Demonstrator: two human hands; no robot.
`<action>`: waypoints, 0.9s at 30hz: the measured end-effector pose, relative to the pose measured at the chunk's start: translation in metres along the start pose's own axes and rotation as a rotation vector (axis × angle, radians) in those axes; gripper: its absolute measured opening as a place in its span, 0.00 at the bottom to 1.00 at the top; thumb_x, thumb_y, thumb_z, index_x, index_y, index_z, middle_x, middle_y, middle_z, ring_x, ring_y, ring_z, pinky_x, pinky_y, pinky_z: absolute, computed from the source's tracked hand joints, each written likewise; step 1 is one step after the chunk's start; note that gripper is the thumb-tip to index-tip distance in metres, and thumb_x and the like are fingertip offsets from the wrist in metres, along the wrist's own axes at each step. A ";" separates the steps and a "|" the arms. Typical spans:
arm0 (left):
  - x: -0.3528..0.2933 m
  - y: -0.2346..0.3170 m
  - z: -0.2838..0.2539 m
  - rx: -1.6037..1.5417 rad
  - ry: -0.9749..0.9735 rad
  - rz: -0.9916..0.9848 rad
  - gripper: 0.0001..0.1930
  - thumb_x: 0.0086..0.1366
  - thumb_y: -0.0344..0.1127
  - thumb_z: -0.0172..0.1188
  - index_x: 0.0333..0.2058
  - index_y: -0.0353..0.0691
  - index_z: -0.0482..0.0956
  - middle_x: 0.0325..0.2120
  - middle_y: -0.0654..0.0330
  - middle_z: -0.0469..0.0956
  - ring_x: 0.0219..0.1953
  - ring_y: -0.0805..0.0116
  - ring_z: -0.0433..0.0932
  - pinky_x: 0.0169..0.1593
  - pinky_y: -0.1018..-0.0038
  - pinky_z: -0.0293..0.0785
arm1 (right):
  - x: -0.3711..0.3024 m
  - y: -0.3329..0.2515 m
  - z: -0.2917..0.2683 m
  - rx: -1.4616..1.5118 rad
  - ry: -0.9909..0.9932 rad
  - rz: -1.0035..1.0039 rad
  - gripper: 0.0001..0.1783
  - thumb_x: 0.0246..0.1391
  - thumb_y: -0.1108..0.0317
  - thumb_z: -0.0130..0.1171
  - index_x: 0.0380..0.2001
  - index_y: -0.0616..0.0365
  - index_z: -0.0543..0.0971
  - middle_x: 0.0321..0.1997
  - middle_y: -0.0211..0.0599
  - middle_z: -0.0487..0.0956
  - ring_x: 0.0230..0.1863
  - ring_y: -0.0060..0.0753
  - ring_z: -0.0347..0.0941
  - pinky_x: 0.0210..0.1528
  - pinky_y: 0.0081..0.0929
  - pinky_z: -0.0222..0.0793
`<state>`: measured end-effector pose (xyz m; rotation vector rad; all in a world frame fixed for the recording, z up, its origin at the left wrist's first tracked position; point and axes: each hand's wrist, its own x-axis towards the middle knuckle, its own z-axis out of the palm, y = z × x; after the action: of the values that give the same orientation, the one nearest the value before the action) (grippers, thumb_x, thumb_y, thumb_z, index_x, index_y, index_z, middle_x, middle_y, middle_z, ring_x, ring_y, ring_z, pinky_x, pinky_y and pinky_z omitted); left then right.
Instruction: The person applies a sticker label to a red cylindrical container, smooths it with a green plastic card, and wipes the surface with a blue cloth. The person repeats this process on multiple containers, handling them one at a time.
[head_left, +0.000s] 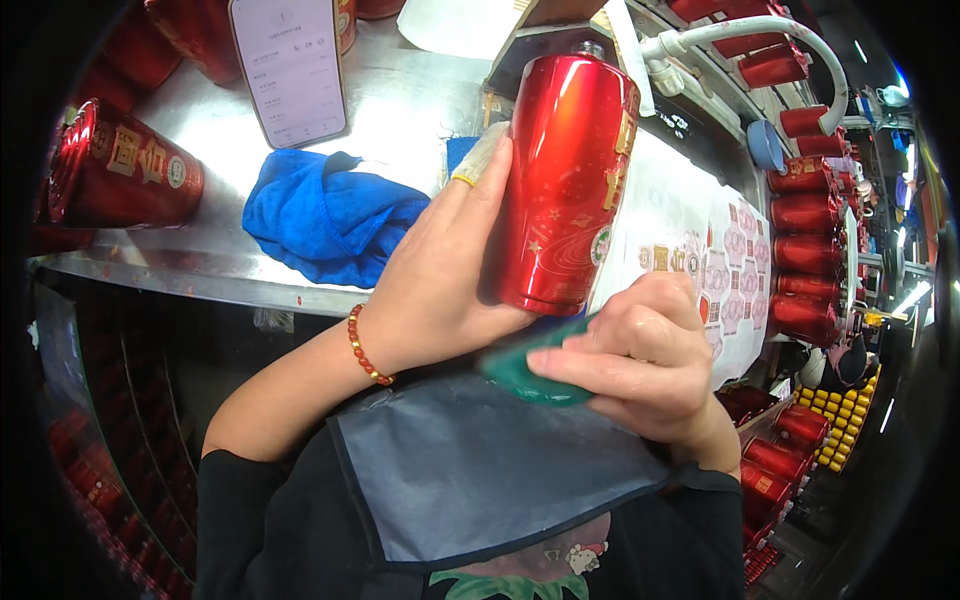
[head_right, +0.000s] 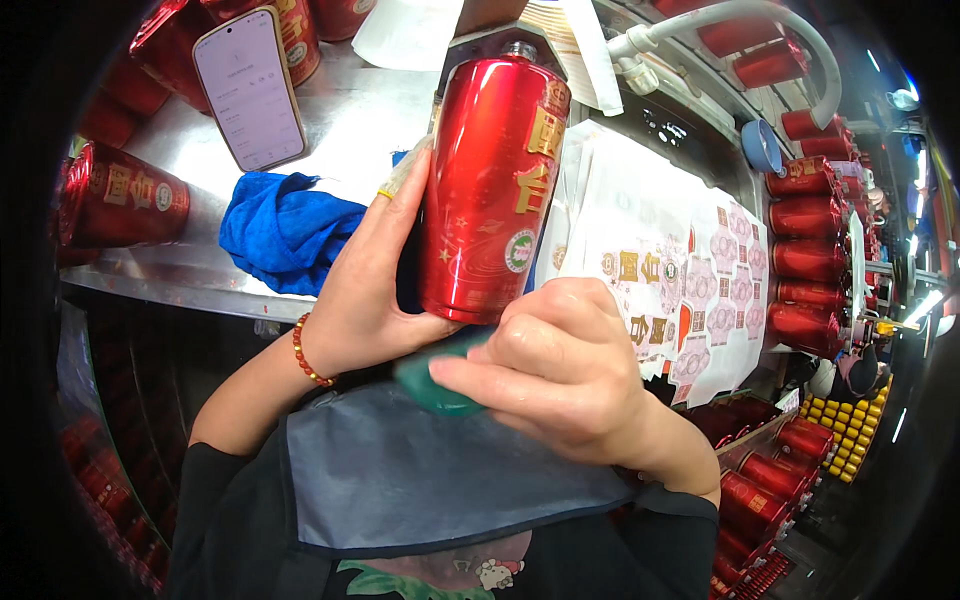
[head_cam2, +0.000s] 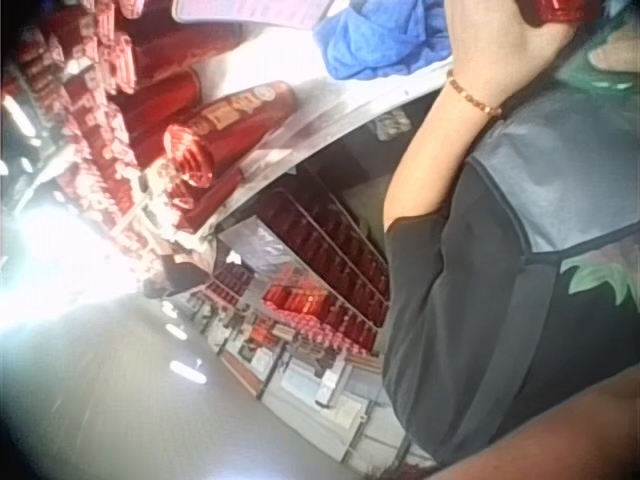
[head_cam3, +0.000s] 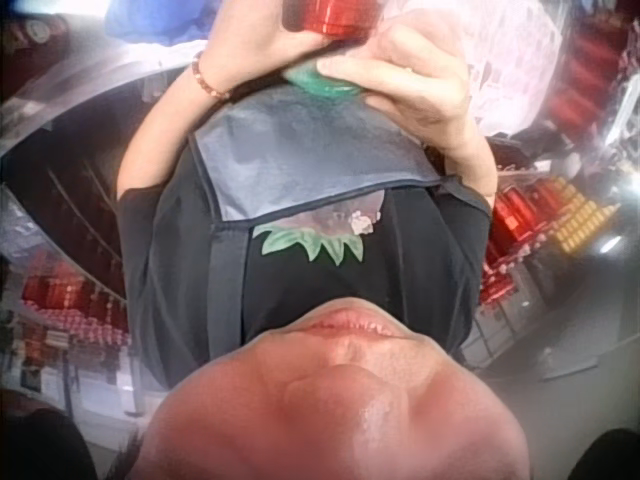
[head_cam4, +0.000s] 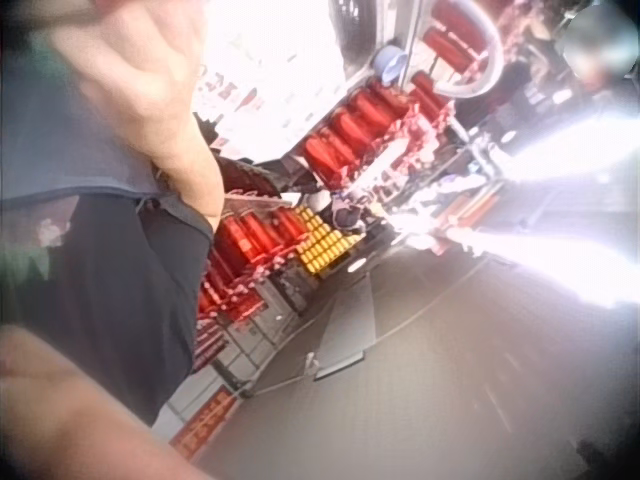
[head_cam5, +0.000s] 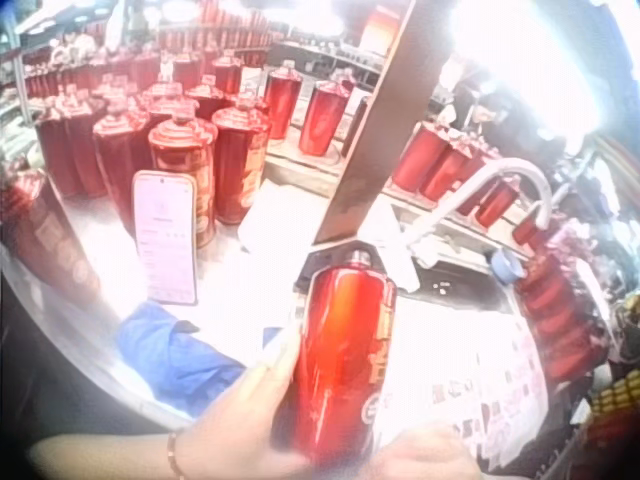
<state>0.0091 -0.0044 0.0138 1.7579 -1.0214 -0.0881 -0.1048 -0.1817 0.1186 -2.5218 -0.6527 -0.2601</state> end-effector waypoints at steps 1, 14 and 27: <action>-0.001 -0.004 -0.001 -0.012 0.001 0.030 0.61 0.51 0.41 0.78 0.73 0.24 0.45 0.58 0.33 0.68 0.58 0.38 0.72 0.63 0.57 0.69 | -0.001 0.004 -0.005 -0.033 0.066 0.080 0.20 0.39 0.79 0.71 0.39 0.50 0.90 0.30 0.24 0.77 0.34 0.29 0.69 0.39 0.27 0.66; 0.002 -0.013 -0.009 0.176 -0.080 0.155 0.59 0.52 0.46 0.77 0.72 0.25 0.47 0.68 0.34 0.60 0.73 0.33 0.54 0.76 0.44 0.42 | -0.016 0.029 0.008 -0.295 0.269 0.096 0.19 0.39 0.69 0.71 0.39 0.40 0.91 0.30 0.16 0.77 0.40 0.25 0.65 0.45 0.24 0.64; 0.006 0.007 -0.008 0.151 -0.034 -0.040 0.62 0.48 0.41 0.80 0.72 0.24 0.47 0.69 0.31 0.55 0.72 0.29 0.53 0.73 0.47 0.54 | 0.027 0.038 -0.023 -0.189 0.195 0.178 0.14 0.44 0.68 0.76 0.38 0.46 0.90 0.27 0.20 0.74 0.37 0.27 0.63 0.46 0.28 0.56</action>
<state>0.0132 -0.0034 0.0251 1.9197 -1.0404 -0.0678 -0.0642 -0.2113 0.1293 -2.6682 -0.3381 -0.5165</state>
